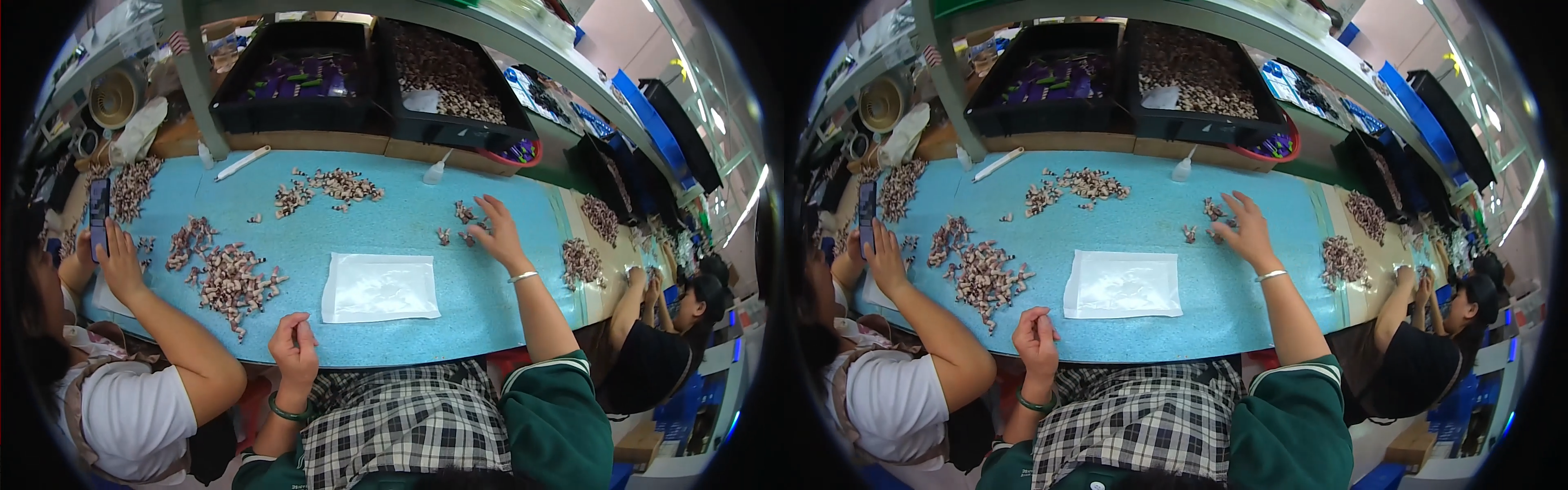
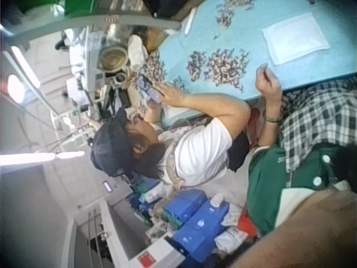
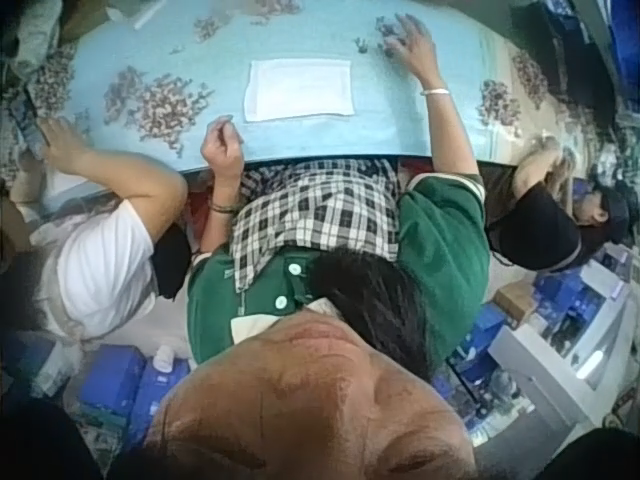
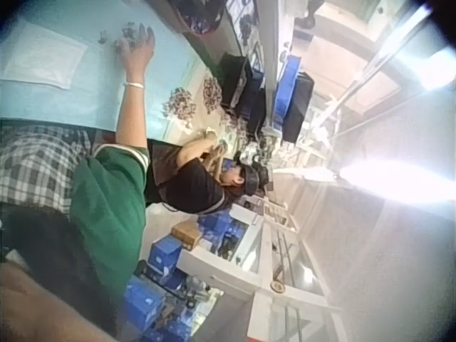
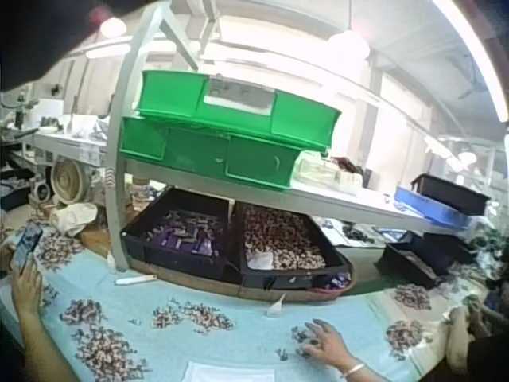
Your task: The person sorts small plastic or rubber components by hand, inspecting them at an assembly workbench and placing them into green bins from a white tray.
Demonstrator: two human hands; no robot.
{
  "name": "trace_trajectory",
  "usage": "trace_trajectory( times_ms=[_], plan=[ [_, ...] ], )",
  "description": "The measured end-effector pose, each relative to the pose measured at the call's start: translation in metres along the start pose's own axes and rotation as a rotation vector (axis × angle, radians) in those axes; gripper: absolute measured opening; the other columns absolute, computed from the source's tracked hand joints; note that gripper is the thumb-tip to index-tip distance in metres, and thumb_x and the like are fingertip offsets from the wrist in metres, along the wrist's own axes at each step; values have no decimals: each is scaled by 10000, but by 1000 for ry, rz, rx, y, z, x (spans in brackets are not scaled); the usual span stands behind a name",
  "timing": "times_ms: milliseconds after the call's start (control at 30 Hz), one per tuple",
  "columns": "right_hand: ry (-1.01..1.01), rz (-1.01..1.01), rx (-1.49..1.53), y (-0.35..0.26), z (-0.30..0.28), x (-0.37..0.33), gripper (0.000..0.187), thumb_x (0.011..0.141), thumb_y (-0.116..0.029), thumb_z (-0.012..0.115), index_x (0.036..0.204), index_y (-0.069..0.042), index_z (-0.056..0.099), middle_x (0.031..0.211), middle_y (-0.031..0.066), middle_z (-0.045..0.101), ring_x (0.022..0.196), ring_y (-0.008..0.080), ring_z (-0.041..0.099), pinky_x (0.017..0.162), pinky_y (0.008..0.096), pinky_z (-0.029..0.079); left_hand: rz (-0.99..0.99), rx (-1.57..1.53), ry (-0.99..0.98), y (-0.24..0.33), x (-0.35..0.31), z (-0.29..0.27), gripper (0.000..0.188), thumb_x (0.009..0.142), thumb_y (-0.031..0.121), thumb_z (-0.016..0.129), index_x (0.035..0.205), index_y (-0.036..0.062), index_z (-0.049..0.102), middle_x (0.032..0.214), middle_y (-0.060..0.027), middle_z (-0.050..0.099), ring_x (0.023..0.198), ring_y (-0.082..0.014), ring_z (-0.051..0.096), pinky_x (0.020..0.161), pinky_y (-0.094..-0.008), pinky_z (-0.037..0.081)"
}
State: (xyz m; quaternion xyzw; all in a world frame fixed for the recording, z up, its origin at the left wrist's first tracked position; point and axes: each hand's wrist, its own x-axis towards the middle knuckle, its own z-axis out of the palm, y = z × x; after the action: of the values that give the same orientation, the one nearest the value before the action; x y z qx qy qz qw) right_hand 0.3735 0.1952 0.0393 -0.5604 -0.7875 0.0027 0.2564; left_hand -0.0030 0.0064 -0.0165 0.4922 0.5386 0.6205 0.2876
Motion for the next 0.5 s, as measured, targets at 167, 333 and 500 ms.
trace_trajectory(
  times_ms=[167, 333, 500],
  plan=[
    [-138, 13, -148, -35, 18, 7, 551, 764, -363, 687, 1248, -133, 559, 1323, 149, 478, 1213, 315, 457, 997, 435, 350, -97, -89, 36, 3, -2, 2, 108, 922, 30, 477, 962, -18, 564, 662, -14, 514, 528, -64, 475, 481, -201, 406],
    [-211, -24, -95, -17, 11, -14, 411, 786, -265, 648, 1166, -113, 603, 1268, 111, 522, 1170, 269, 492, 964, 435, 374, -136, -76, 36, 3, 1, 10, 102, 924, 28, 473, 977, -2, 556, 654, -5, 491, 534, -58, 460, 492, -195, 404],
    [-108, -111, -29, 14, -31, -58, 413, 760, -209, 676, 1155, -119, 596, 1274, 113, 513, 1194, 287, 474, 971, 439, 369, -87, 28, 80, -6, -1, 4, 97, 939, 55, 470, 986, 15, 545, 666, 1, 464, 524, -51, 424, 474, -183, 348]
  ],
)
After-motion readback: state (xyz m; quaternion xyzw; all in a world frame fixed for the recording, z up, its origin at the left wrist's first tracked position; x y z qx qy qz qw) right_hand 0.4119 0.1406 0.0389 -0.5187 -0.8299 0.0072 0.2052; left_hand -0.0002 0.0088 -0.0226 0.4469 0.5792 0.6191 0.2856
